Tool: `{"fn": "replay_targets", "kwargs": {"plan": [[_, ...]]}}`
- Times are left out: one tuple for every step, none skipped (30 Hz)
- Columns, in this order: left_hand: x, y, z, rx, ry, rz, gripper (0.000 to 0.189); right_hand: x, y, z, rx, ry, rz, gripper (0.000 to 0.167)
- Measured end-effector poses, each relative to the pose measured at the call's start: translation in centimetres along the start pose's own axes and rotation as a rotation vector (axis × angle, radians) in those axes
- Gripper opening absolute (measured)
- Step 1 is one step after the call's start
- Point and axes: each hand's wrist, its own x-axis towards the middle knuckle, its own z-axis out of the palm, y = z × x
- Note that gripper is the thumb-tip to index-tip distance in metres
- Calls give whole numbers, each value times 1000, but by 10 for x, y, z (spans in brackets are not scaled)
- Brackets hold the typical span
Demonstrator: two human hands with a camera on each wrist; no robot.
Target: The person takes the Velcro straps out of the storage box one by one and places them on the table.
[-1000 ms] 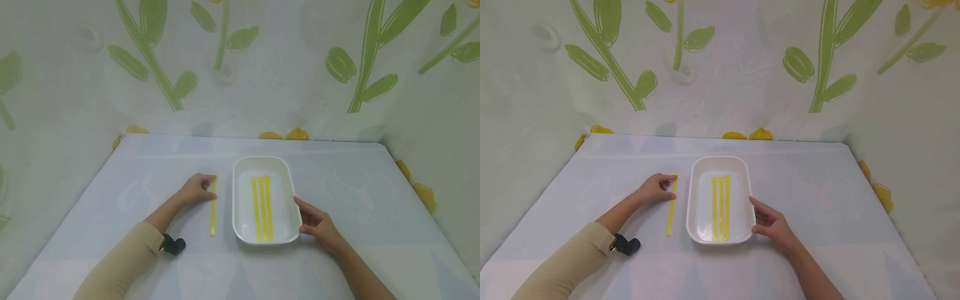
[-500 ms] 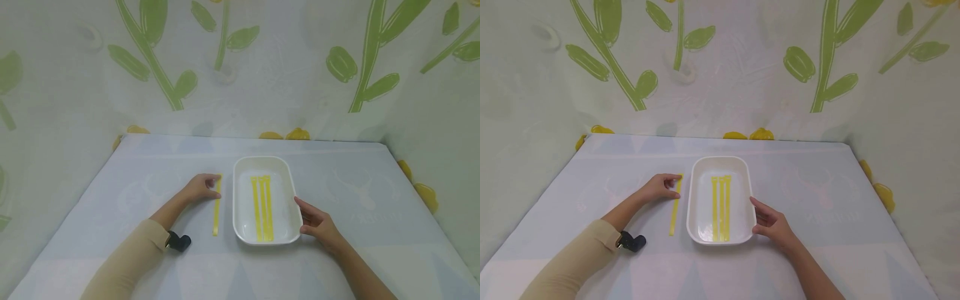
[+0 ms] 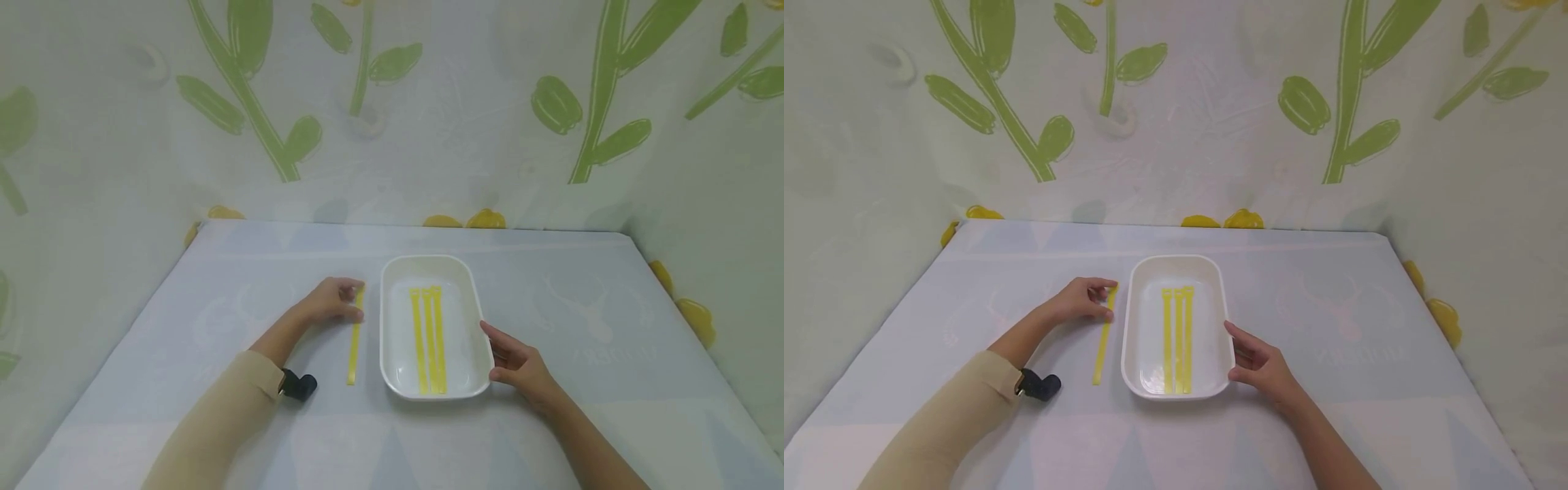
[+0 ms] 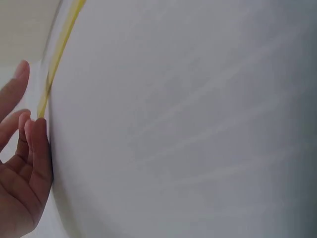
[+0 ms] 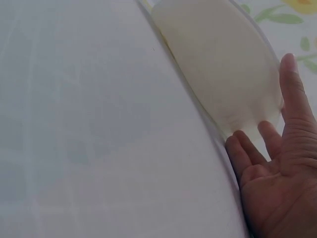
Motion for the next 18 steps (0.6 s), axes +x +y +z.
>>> {"fn": "replay_targets", "kwargs": {"plan": [[1, 1, -1, -17, -3, -12, 68, 0, 0, 0, 4, -4, -5, 70], [2, 2, -3, -26, -7, -21, 67, 0, 0, 0, 12, -9, -11, 70], [2, 3, -4, -36, -9, -34, 66, 0, 1, -1, 20, -14, -17, 70], [3, 4, -5, -47, -10, -45, 65, 1, 1, -1, 28, -19, -21, 70], [5, 6, -7, -61, -13, -52, 65, 1, 1, -1, 36, -25, -26, 70], [6, 8, -8, -74, -21, -58, 64, 1, 1, -1, 45, -30, -32, 70], [7, 10, -9, -90, -30, -57, 64, 0, 2, -1, 47, -33, -34, 70], [8, 12, -10, -106, -40, -49, 65, 0, 1, -2, 52, -33, -36, 71], [9, 15, -11, -119, -46, -40, 65, 0, 1, -2, 55, -32, -38, 71], [11, 18, -12, -126, -48, -38, 66, 0, 1, -2, 56, -27, -36, 71], [13, 21, -13, -133, -53, -28, 66, 0, 1, -2, 53, -20, -32, 71], [14, 24, -15, -129, -54, -26, 67, 0, 1, -3, 50, -15, -28, 71], [15, 28, -15, -128, -55, -23, 68, 0, 1, -3, 45, -11, -24, 71], [17, 31, -16, -118, -54, -27, 68, 0, 1, -3, 42, -9, -21, 71], [18, 34, -16, -110, -51, -37, 68, 0, 1, -3, 36, -7, -16, 71], [19, 37, -17, -105, -50, -47, 68, 0, 1, -3, 33, -5, -12, 71], [20, 40, -17, -109, -51, -49, 68, 0, 1, -3, 32, -5, -10, 71], [21, 43, -17, -111, -53, -51, 68, 0, 1, -3, 33, -6, -8, 71]]}}
